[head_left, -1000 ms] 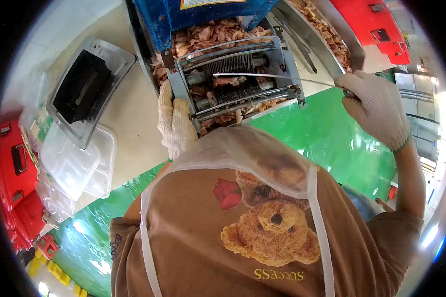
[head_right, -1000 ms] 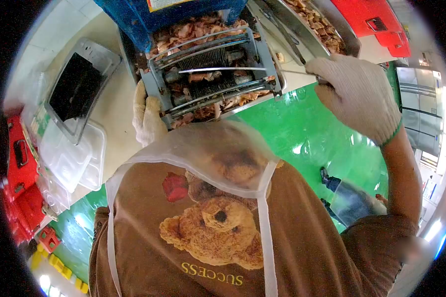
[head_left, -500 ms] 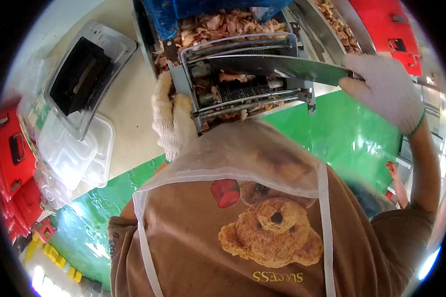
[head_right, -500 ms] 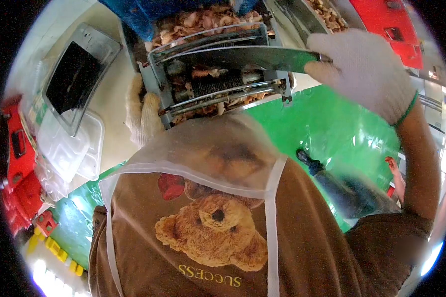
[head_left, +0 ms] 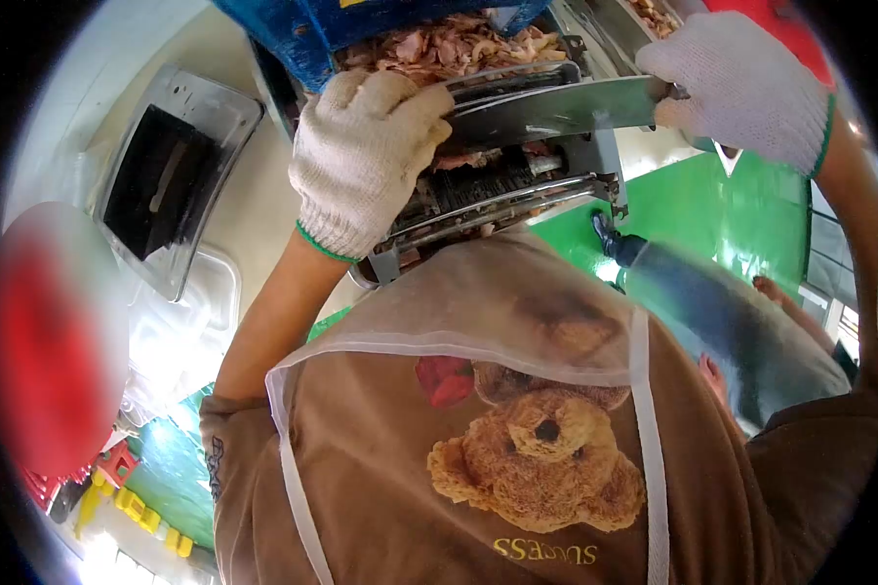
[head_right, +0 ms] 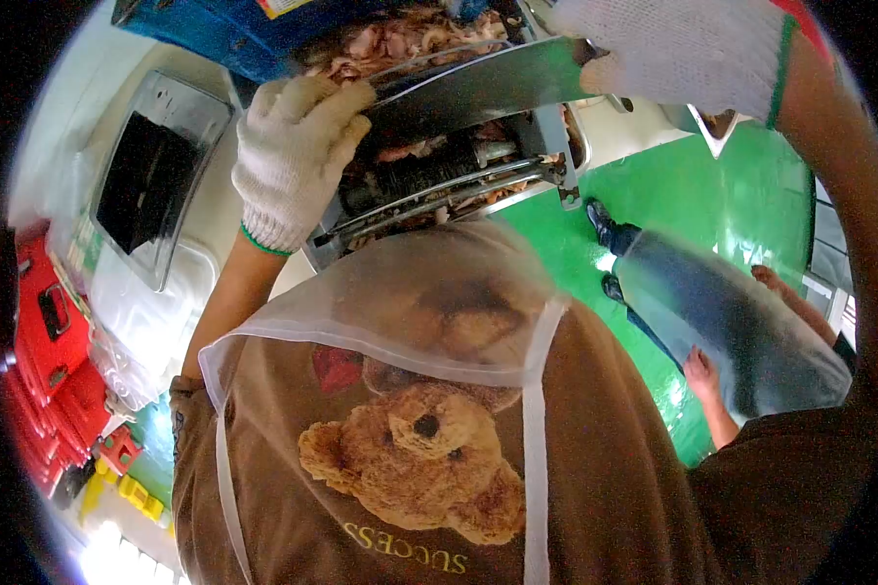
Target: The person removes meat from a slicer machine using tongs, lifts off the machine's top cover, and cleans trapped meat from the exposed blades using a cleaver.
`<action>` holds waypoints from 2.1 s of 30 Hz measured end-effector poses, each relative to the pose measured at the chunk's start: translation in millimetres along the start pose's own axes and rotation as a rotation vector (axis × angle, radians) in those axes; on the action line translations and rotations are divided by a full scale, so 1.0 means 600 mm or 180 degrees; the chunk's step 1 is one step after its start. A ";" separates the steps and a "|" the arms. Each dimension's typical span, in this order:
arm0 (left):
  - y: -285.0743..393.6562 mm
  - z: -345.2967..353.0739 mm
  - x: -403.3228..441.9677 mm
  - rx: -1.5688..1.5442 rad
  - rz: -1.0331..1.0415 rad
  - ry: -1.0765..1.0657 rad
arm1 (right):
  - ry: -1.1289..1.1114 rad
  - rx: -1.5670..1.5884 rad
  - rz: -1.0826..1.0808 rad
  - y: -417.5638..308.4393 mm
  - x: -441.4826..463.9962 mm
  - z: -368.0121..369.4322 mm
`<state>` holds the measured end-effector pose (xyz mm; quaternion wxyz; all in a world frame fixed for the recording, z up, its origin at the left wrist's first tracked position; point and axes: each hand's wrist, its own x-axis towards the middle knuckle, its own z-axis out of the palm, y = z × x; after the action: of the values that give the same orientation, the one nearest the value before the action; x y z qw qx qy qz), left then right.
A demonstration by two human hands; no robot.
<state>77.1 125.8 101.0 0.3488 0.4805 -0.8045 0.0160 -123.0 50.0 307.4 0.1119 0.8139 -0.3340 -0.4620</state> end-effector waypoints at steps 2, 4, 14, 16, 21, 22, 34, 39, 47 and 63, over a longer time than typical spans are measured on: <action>0.005 0.004 0.008 -0.0081 0.0064 -0.0085 | 0.0035 -0.0024 -0.0015 -0.003 -0.005 0.017; 0.007 0.007 0.013 -0.0195 0.0178 -0.0020 | 0.0089 -0.0016 -0.0064 -0.002 -0.009 0.028; 0.000 0.002 0.011 -0.0232 0.0213 -0.0168 | 0.0184 0.0028 -0.0155 0.012 0.018 0.046; -0.001 -0.001 0.010 -0.0304 0.0231 -0.0157 | 0.0208 -0.0028 -0.0176 0.013 0.020 0.058; 0.009 -0.010 0.007 -0.0665 0.0147 -0.0035 | 0.0360 -0.0057 -0.0354 -0.010 0.002 0.164; 0.013 -0.009 0.004 -0.0707 0.0125 0.0039 | 0.0378 -0.0074 -0.0381 -0.021 0.000 0.212; 0.018 -0.045 0.019 -0.0847 0.0134 0.0231 | 0.0512 -0.1232 -0.1219 -0.340 -0.135 0.807; -0.007 -0.026 0.011 -0.0348 0.0133 0.0068 | -0.0567 -0.4218 -0.1819 -0.474 -0.171 0.886; 0.000 0.005 0.003 -0.0321 0.0224 -0.0226 | 0.0300 -0.4820 -0.3516 -0.488 -0.222 1.060; 0.041 -0.049 -0.031 -0.0786 0.0456 -0.0084 | 0.0052 0.1080 -0.0904 -0.352 -0.178 0.834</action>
<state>79.2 163.9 120.3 0.3926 0.3754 -0.8371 -0.0644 -481.3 341.0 1.9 -0.0902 0.8637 -0.2881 -0.4036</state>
